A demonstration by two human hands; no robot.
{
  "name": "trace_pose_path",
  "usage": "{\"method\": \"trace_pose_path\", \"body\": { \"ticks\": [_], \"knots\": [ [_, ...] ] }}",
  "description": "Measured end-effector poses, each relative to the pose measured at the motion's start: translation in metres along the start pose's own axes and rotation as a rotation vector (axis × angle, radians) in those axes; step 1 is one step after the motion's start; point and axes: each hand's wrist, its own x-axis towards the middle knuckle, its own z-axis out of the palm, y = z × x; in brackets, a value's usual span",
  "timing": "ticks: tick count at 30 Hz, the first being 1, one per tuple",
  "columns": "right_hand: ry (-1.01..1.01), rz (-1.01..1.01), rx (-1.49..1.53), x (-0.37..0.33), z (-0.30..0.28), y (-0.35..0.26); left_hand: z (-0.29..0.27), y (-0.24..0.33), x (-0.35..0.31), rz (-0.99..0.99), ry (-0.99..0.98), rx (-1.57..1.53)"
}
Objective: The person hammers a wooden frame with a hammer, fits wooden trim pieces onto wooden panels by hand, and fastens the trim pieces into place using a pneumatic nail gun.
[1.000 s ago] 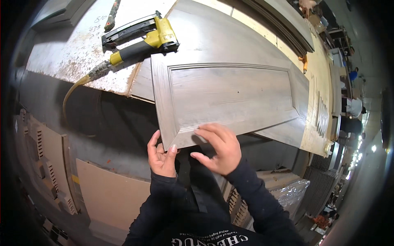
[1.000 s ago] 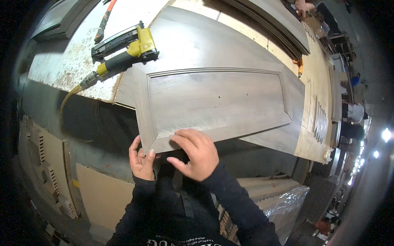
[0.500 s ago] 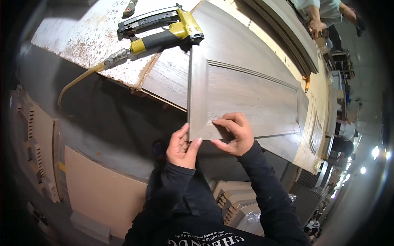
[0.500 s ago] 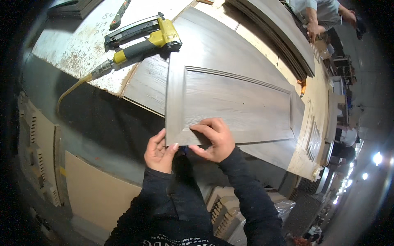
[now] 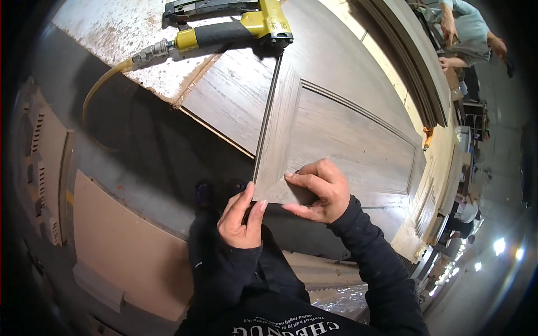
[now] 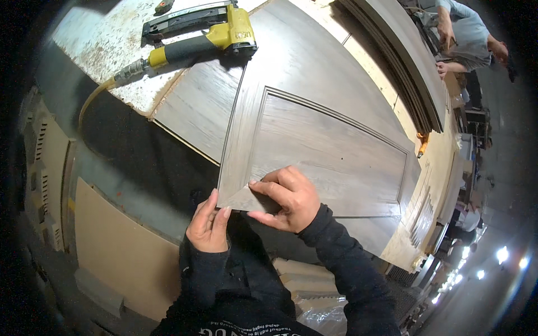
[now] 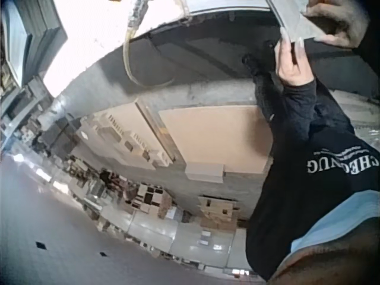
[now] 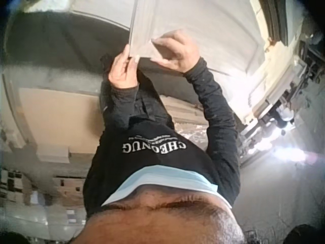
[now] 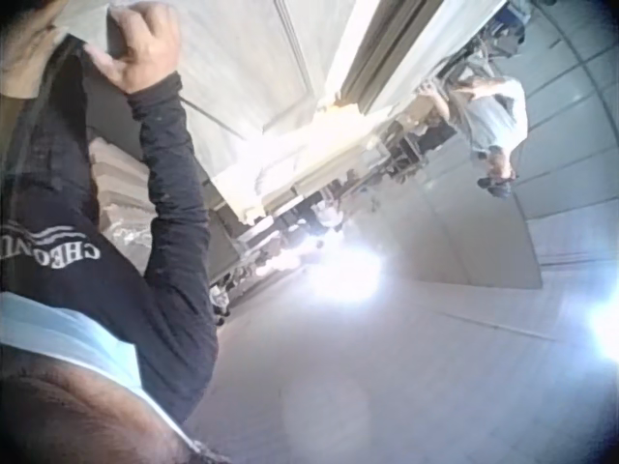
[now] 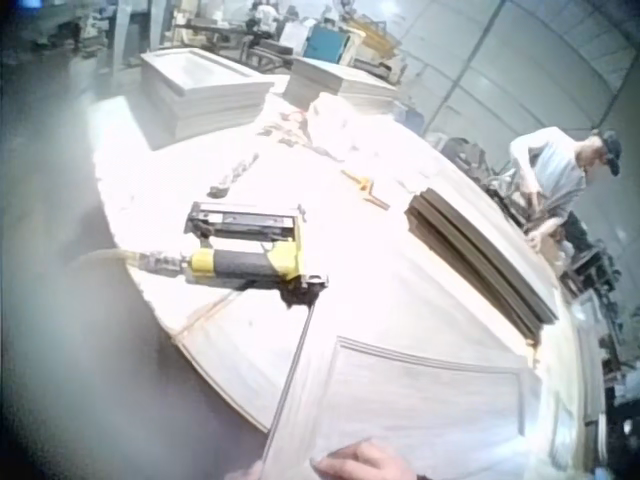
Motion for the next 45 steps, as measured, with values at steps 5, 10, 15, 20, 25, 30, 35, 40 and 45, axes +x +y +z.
{"method": "trace_pose_path", "body": {
  "ticks": [5,10,15,20,25,30,35,40,45],
  "knots": [
    [-0.003,0.011,0.039,0.001,0.000,-0.002,0.009,0.000,-0.007,-0.039,0.064,-0.031],
    [-0.035,0.037,0.068,0.002,0.000,-0.002,0.018,0.004,-0.006,-0.089,0.212,-0.370],
    [-0.049,0.039,0.075,0.002,-0.001,0.000,0.014,0.004,-0.005,-0.102,0.143,-0.341],
    [-0.078,0.065,0.128,0.004,-0.004,-0.001,0.013,0.001,-0.003,-0.074,0.140,-0.340],
    [-0.122,0.085,0.172,0.004,-0.009,-0.001,0.012,-0.001,-0.004,-0.092,0.151,-0.306],
    [-0.076,0.090,0.147,0.003,-0.007,-0.002,0.010,-0.001,-0.002,-0.048,0.156,-0.196],
    [-0.047,0.070,0.127,0.002,-0.004,0.000,0.010,0.002,0.002,-0.034,0.172,-0.183],
    [-0.031,0.040,0.097,0.004,0.000,0.002,0.008,0.001,0.005,-0.015,0.191,-0.156],
    [-0.022,0.026,0.074,0.004,0.002,0.002,0.015,-0.003,-0.001,-0.103,0.255,-0.303]
  ]
}}
